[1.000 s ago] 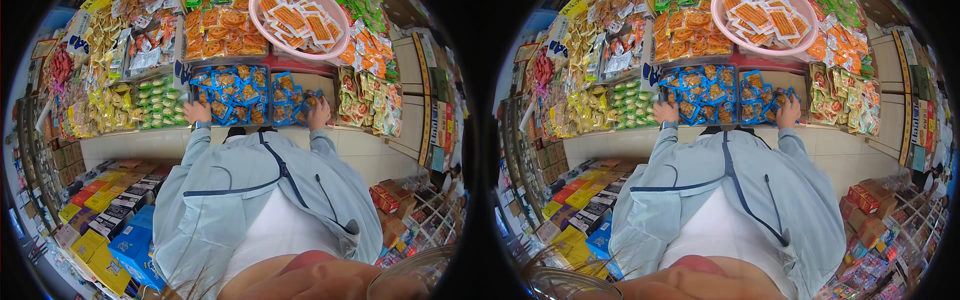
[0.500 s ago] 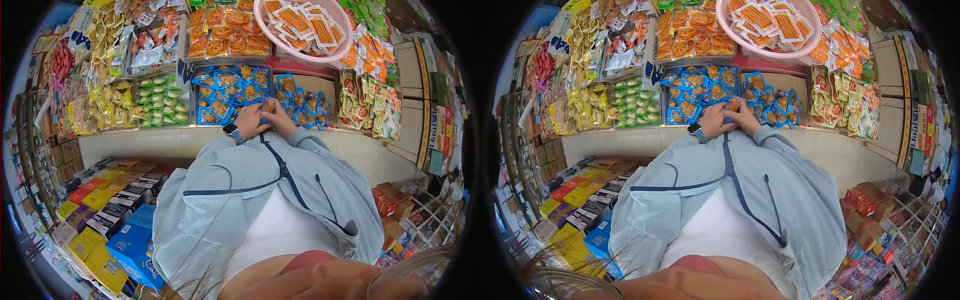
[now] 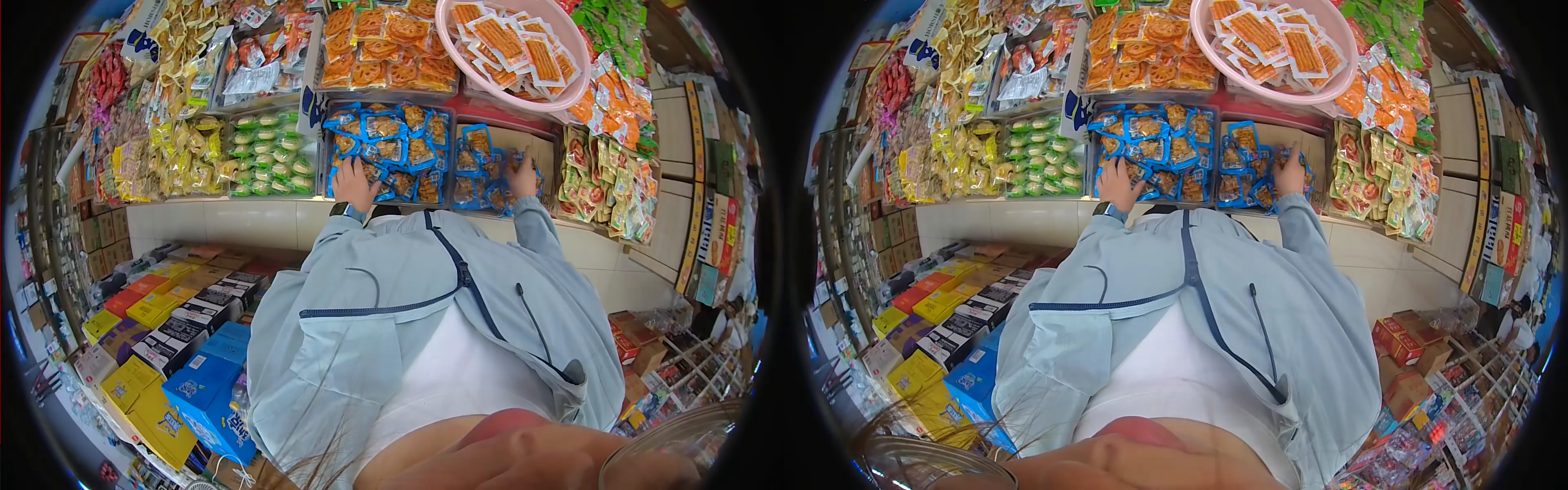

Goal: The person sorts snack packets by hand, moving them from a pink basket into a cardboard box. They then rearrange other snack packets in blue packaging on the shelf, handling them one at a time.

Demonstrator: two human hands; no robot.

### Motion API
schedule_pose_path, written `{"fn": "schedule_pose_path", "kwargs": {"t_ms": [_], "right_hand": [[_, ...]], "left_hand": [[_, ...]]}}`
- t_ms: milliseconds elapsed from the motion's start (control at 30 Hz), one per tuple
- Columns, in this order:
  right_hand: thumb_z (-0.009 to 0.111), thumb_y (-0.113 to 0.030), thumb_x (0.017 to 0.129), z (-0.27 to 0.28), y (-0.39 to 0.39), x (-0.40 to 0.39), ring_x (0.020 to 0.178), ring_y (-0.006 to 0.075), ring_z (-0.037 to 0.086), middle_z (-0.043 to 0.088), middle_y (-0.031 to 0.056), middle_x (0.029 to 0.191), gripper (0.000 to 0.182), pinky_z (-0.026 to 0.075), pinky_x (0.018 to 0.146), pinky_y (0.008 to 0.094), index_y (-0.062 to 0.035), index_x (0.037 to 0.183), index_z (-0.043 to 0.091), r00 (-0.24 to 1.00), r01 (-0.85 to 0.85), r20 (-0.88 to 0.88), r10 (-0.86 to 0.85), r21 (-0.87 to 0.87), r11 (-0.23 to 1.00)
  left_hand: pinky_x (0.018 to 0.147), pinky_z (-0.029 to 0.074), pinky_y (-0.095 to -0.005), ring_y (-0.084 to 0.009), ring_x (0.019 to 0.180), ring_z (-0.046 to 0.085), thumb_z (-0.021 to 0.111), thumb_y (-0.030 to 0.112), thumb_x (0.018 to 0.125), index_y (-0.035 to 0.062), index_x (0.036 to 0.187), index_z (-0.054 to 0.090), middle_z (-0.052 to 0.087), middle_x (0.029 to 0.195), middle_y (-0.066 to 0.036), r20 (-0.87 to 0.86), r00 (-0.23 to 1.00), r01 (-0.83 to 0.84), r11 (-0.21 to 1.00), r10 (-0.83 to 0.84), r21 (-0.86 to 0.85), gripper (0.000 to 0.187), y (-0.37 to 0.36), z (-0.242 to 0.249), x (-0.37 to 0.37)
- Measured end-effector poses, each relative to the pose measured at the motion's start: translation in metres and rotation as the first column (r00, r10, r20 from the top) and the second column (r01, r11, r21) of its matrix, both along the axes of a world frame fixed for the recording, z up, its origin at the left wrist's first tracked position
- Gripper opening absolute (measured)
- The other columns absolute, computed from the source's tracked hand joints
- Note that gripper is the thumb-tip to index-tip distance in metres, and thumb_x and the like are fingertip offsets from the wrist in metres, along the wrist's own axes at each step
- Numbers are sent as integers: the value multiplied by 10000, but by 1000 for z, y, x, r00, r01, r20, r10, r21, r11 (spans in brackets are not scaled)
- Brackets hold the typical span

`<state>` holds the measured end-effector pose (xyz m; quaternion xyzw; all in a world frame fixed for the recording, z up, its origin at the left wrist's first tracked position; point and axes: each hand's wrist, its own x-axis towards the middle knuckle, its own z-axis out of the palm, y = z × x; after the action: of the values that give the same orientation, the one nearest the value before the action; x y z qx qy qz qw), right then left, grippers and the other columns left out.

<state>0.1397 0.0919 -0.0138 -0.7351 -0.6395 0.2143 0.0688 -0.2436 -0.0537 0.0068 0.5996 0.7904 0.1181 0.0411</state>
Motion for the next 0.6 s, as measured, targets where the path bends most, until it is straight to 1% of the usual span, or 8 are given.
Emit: {"fn": "schedule_pose_path", "kwargs": {"t_ms": [33,133,233,400,433,467,533,600], "right_hand": [[696,-260,774,-7,-1,2,1153,396,509,525,225,1276,822,402,975,472,-99,1467,285,982,-121,143,124,-24,992],[694,-267,760,-23,-20,-14,1233,388,427,456,170,1371,773,358,991,524,-158,1446,354,942,-112,335,35,213,971],[697,-242,751,-19,-34,-28,1275,377,371,391,125,1432,696,352,977,561,-179,1394,440,957,-46,289,-37,276,960],[655,-140,788,10,-45,-44,1217,325,458,474,149,1352,584,388,983,434,-121,1346,484,933,-177,-229,279,381,907],[646,-120,802,22,-46,-53,1206,304,476,489,154,1336,564,399,980,401,-110,1342,484,852,-212,-385,355,368,906],[630,-117,840,34,-47,-66,1157,266,513,527,140,1278,504,419,955,362,-86,1323,490,749,-237,-608,262,124,964],[611,-128,892,58,-55,-102,1084,205,558,574,105,1194,415,450,912,315,-53,1285,503,464,-285,-881,-95,-250,925],[605,-154,921,68,-66,-127,1036,160,574,592,66,1144,359,470,877,302,-34,1247,516,83,-324,-873,-481,-480,815]], "left_hand": [[940,379,-466,-307,1183,460,760,302,716,64,1276,483,499,1260,-115,-37,999,2,1000,-3,-15,669,1,-3,0],[921,386,-459,-279,1134,495,755,301,725,81,1198,542,548,1204,-74,-44,999,17,997,-21,-80,563,5,-9,-4],[866,426,-442,-276,1011,559,730,269,755,92,1105,597,610,1079,-53,-37,998,39,995,-43,-90,414,8,-9,-11],[810,469,-437,-310,915,605,670,204,808,83,1062,619,647,1009,-84,267,926,234,962,-265,142,286,10,41,7],[807,474,-438,-317,910,610,662,199,815,80,1064,617,649,1011,-93,307,884,299,931,-353,209,279,13,52,18],[840,467,-443,-312,967,603,666,207,814,78,1067,618,642,1057,-93,329,834,372,891,-443,259,287,20,58,30],[916,440,-454,-306,1091,562,679,215,806,74,1120,601,607,1164,-99,302,734,528,790,-609,312,353,35,68,55],[1004,400,-469,-300,1226,494,699,217,793,67,1220,564,552,1285,-110,210,623,691,656,-754,305,472,48,76,74]]}}
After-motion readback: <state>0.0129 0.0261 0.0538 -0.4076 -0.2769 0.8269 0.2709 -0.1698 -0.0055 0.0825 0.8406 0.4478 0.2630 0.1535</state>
